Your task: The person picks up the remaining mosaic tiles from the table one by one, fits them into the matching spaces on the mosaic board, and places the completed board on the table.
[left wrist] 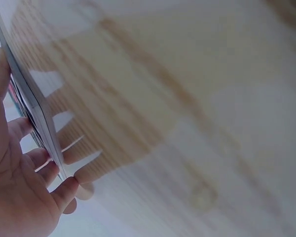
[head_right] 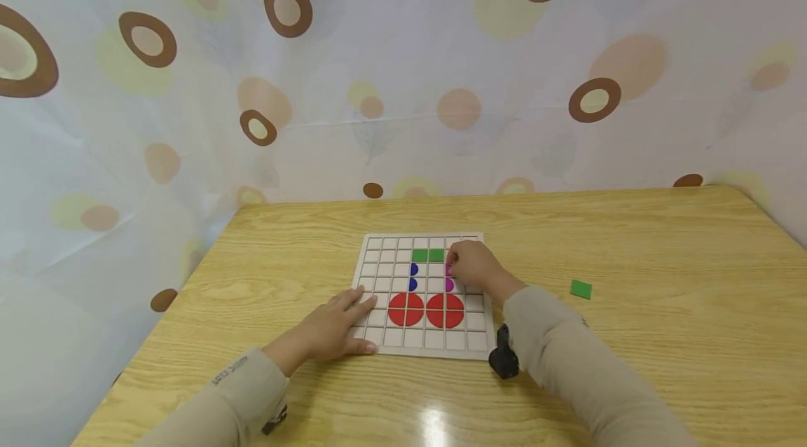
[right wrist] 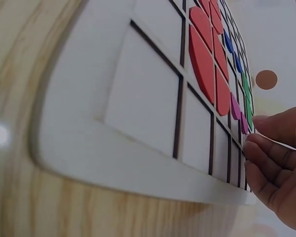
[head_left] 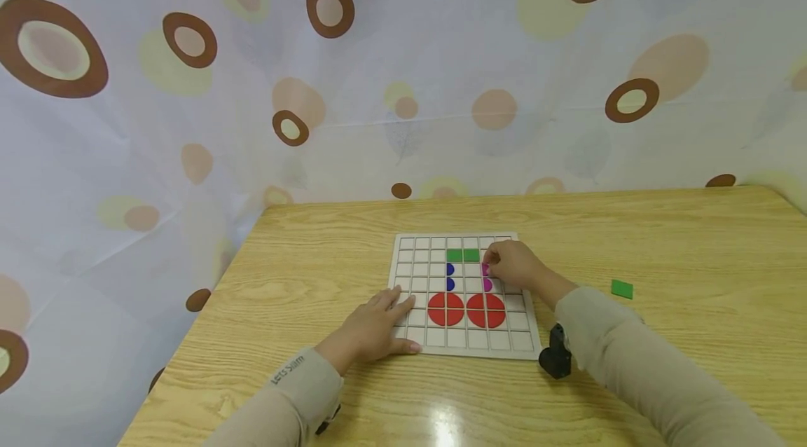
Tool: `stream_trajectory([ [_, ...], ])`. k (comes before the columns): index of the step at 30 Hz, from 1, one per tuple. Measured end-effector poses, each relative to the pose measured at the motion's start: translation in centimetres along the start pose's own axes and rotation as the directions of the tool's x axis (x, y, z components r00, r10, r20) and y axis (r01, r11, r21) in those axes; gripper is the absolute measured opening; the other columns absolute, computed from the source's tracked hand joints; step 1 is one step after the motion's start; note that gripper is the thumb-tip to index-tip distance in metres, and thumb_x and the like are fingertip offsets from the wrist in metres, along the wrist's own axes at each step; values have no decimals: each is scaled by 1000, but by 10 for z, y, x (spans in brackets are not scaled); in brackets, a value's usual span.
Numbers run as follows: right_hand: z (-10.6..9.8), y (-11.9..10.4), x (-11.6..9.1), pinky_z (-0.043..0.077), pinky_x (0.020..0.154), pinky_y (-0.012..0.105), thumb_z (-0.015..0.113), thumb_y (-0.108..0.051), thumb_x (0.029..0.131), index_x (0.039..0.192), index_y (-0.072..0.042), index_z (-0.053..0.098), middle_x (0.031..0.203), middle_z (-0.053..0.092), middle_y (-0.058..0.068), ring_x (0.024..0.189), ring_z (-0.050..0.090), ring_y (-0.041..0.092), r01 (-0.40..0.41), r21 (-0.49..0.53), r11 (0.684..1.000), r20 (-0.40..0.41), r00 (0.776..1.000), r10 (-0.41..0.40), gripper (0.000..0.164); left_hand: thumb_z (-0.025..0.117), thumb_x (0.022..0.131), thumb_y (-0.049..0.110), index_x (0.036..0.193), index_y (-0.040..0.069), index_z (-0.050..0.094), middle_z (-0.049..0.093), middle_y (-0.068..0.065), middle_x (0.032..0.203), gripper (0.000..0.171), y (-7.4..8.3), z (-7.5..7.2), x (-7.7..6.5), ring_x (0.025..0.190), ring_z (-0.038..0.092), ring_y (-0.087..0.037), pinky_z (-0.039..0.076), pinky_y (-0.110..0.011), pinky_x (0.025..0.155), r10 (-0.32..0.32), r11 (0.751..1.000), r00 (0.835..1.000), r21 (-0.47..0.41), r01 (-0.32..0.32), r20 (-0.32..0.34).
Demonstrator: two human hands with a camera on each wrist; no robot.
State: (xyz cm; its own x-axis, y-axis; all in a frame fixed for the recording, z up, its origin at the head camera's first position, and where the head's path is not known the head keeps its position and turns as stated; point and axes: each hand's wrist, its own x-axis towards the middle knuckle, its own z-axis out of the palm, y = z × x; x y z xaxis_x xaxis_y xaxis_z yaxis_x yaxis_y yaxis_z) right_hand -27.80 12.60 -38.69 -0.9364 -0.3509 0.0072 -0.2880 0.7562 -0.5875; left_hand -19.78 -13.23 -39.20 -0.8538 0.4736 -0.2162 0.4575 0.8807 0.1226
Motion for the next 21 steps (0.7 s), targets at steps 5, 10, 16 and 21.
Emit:
stream_trajectory([
  [5, -6, 0, -7, 45, 73, 38, 53, -2, 78, 89, 4, 59, 86, 59, 12, 83, 54, 26, -3, 16, 1000, 12, 1000, 3, 14, 47, 75, 60, 137, 17, 26, 18, -9, 141, 78, 1, -2, 1, 127, 17, -27, 24, -42, 98, -4, 1000, 1000, -5, 4, 19],
  [10, -12, 3, -15, 44, 72, 38, 54, -4, 80, 91, 5, 58, 86, 59, 11, 84, 53, 26, 5, 29, 1000, 18, 1000, -6, 15, 48, 76, 59, 137, 16, 26, 18, -10, 141, 78, 2, -4, 1, 127, 17, -27, 23, -42, 98, -7, 1000, 1000, -11, 7, 27],
  [16, -19, 12, -25, 45, 69, 37, 55, -5, 79, 91, 5, 58, 85, 58, 10, 81, 53, 25, 18, 27, 999, 3, 1000, -18, 16, 49, 76, 58, 137, 15, 27, 19, -11, 140, 78, 4, -6, 0, 127, 17, -28, 23, -42, 99, -5, 1000, 1000, -11, 5, 29],
  [21, -25, 17, -35, 44, 69, 37, 55, -5, 80, 92, 6, 58, 84, 58, 10, 80, 53, 24, 3, 42, 999, -1, 1000, -3, 17, 49, 76, 58, 137, 14, 27, 18, -11, 140, 78, 5, -6, -1, 127, 17, -28, 23, -43, 98, -12, 1000, 999, -24, 13, 34],
])
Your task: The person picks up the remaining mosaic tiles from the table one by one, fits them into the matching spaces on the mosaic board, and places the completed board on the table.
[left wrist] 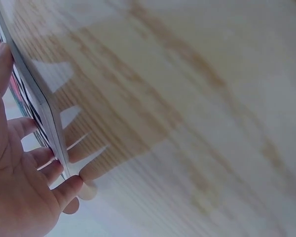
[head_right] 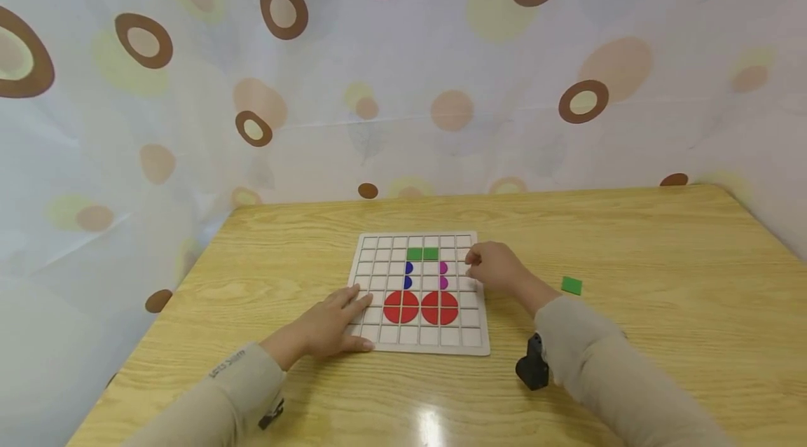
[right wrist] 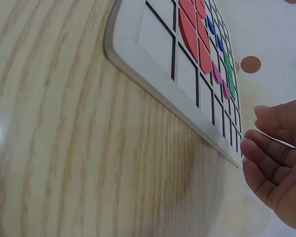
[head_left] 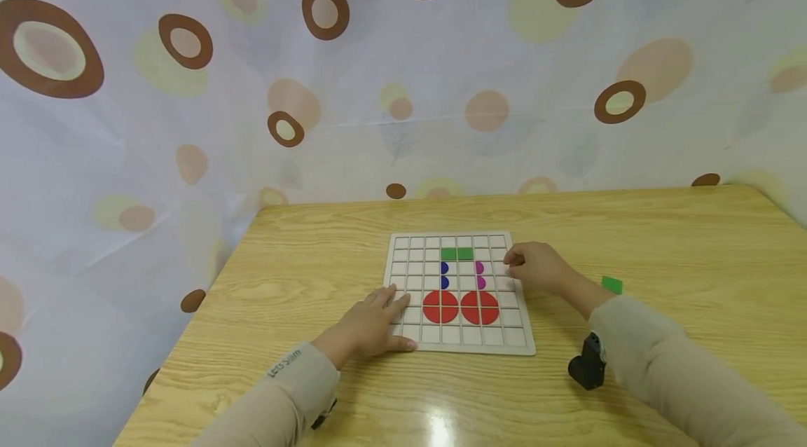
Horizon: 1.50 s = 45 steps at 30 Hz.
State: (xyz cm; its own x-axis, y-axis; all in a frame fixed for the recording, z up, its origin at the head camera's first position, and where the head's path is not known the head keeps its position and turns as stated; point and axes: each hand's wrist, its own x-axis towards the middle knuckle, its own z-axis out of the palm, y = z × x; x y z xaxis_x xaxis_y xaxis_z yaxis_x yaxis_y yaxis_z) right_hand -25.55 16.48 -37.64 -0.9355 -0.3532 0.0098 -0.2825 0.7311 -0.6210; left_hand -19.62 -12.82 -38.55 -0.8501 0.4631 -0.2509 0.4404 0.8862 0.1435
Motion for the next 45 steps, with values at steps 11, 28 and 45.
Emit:
stream_trajectory([
  [11, -8, 7, -22, 44, 69, 39, 56, -7, 82, 93, 5, 58, 86, 58, 10, 82, 53, 27, 10, 5, 1000, -19, 1000, -10, 17, 51, 75, 57, 136, 16, 28, 19, -10, 140, 77, -1, -2, 1, 127, 17, -27, 22, -45, 98, -19, 999, 999, -41, 20, 28],
  [28, -36, 48, -62, 44, 70, 41, 54, -21, 85, 105, 6, 54, 98, 55, 17, 92, 50, 35, -88, 9, 996, -21, 996, 88, 34, 50, 75, 58, 137, 17, 27, 18, -9, 141, 77, 0, -1, 2, 127, 17, -27, 23, -45, 98, -33, 999, 999, -8, 33, 33],
  [45, -51, 83, -81, 42, 70, 47, 58, -31, 82, 111, 12, 48, 102, 53, 27, 94, 47, 43, -159, -27, 987, -65, 986, 157, 53, 50, 75, 57, 137, 17, 27, 18, -10, 141, 77, 1, -1, 1, 127, 17, -28, 24, -46, 97, -30, 1000, 999, -3, 30, 30],
])
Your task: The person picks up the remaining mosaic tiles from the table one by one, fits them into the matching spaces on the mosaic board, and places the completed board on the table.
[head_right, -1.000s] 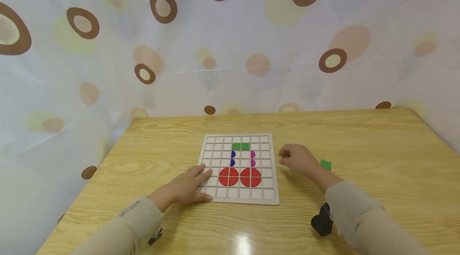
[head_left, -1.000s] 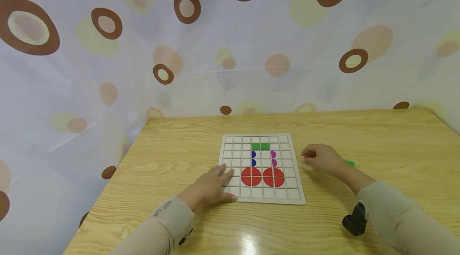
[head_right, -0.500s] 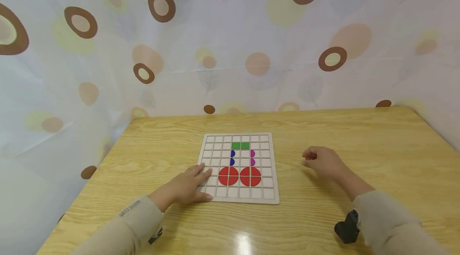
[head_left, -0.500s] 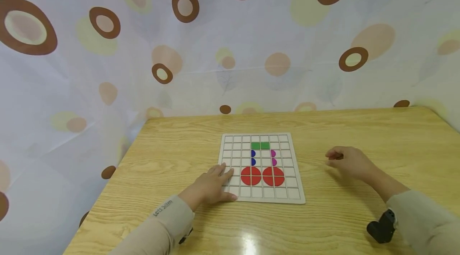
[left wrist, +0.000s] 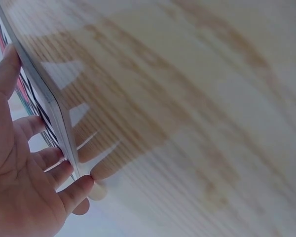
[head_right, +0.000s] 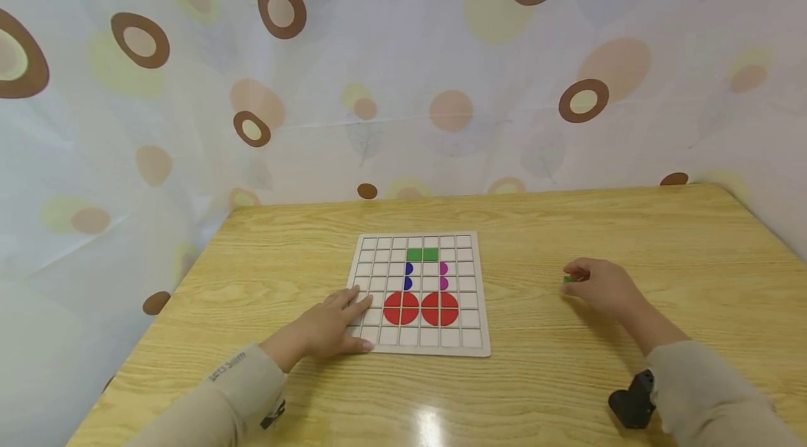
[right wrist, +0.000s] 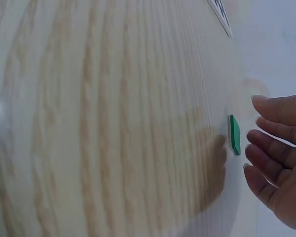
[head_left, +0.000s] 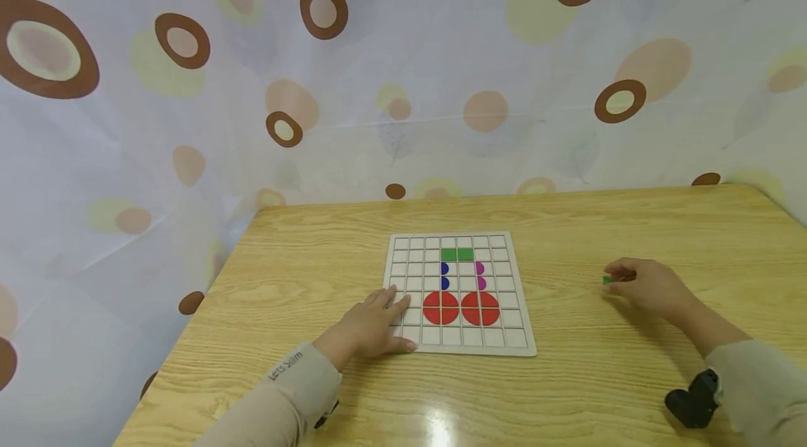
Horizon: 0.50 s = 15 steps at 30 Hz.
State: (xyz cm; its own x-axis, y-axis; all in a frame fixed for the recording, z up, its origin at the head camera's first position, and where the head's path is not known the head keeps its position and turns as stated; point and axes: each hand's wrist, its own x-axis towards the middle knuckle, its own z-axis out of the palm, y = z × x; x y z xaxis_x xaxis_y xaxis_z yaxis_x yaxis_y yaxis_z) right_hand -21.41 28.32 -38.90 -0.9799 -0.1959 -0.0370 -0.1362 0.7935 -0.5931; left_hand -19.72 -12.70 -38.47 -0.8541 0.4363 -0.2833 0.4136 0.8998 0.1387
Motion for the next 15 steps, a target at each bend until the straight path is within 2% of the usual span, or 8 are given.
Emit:
stream_trajectory([
  [4, -2, 6, -2, 43, 69, 45, 59, -32, 81, 114, 14, 44, 106, 49, 31, 94, 46, 44, -2, -4, 1000, 6, 1000, 2, 58, 50, 75, 58, 137, 17, 28, 19, -9, 141, 77, 0, 0, 0, 127, 17, -28, 25, -46, 97, 4, 1000, 1000, 7, -4, -4],
  [11, -3, 10, -3, 48, 61, 33, 61, -28, 80, 113, 18, 41, 106, 46, 33, 87, 50, 38, -8, 43, 999, 31, 999, 6, 61, 50, 75, 58, 137, 17, 28, 19, -9, 141, 77, 0, 1, 1, 127, 18, -27, 25, -46, 96, 4, 1000, 1000, 16, -4, -5],
  [15, -3, 10, -1, 47, 60, 34, 61, -25, 79, 110, 19, 42, 103, 47, 34, 83, 52, 35, -16, 20, 1000, 30, 999, 16, 57, 50, 75, 57, 137, 17, 28, 19, -9, 141, 77, 0, 0, 0, 127, 17, -27, 25, -46, 96, 0, 1000, 1000, 16, 0, -4],
])
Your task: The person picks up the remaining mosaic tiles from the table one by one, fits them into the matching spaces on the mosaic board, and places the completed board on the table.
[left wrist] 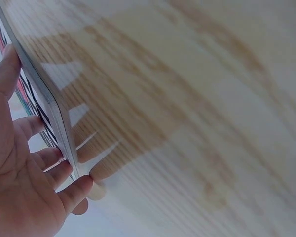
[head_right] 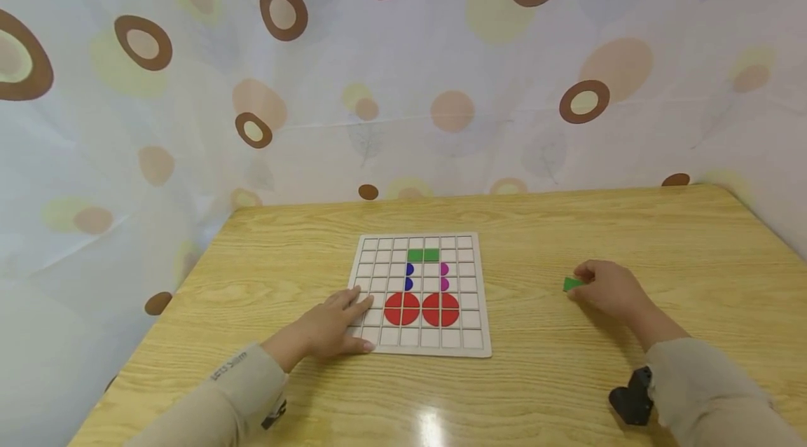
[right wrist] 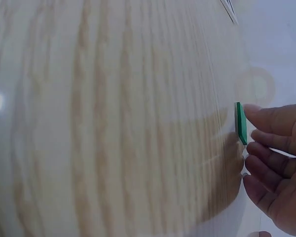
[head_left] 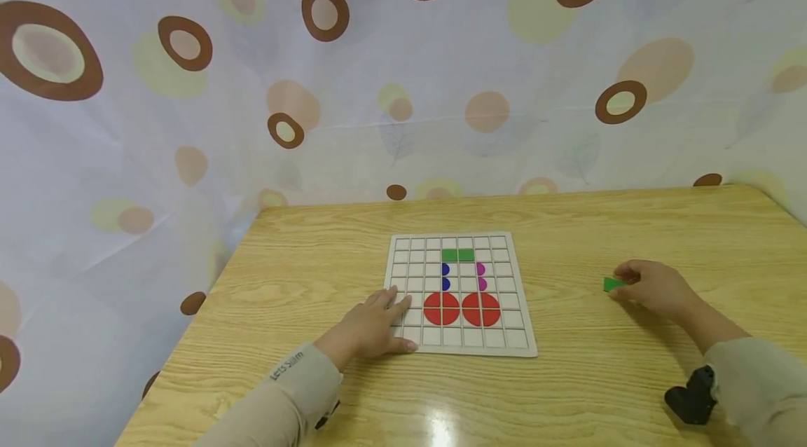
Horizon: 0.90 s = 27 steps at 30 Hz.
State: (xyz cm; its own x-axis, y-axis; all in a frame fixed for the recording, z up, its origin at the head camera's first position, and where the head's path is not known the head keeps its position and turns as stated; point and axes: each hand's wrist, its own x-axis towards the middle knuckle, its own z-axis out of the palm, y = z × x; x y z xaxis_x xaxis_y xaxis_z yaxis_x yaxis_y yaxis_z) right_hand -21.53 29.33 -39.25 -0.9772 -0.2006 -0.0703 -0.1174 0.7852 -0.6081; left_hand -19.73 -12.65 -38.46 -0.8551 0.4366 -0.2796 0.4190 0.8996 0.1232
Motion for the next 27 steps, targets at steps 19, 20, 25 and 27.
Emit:
stream_trajectory([
  [19, 10, -2, 6, 43, 59, 37, 62, -10, 77, 91, 14, 48, 81, 52, 17, 71, 50, 27, 16, -20, 1000, -84, 996, -17, 31, 50, 76, 57, 136, 16, 28, 19, -11, 140, 77, 0, -2, -1, 127, 18, -28, 24, -44, 97, 1, 1000, 1000, -6, -1, -8],
  [20, 10, -3, 6, 43, 59, 36, 62, -10, 77, 91, 13, 48, 81, 52, 16, 71, 50, 26, 18, -19, 1000, -86, 996, -20, 30, 50, 76, 57, 136, 16, 28, 19, -11, 140, 77, 0, -1, -1, 127, 18, -28, 24, -44, 97, -1, 1000, 1000, -5, 1, -8],
  [25, 11, -5, 5, 42, 58, 33, 60, -8, 78, 88, 9, 50, 78, 53, 11, 69, 50, 23, 32, -8, 999, -90, 995, -32, 22, 50, 75, 57, 136, 17, 28, 19, -10, 141, 76, 0, -1, -1, 127, 17, -27, 23, -44, 98, -5, 1000, 1000, -21, 5, -3],
  [27, 11, -7, 4, 42, 58, 32, 58, -6, 79, 87, 8, 51, 77, 53, 10, 69, 50, 22, 38, -2, 999, -93, 995, -38, 18, 51, 75, 57, 136, 18, 29, 19, -9, 141, 76, 0, -1, -1, 127, 17, -27, 23, -44, 98, -5, 1000, 1000, -23, 5, -2],
])
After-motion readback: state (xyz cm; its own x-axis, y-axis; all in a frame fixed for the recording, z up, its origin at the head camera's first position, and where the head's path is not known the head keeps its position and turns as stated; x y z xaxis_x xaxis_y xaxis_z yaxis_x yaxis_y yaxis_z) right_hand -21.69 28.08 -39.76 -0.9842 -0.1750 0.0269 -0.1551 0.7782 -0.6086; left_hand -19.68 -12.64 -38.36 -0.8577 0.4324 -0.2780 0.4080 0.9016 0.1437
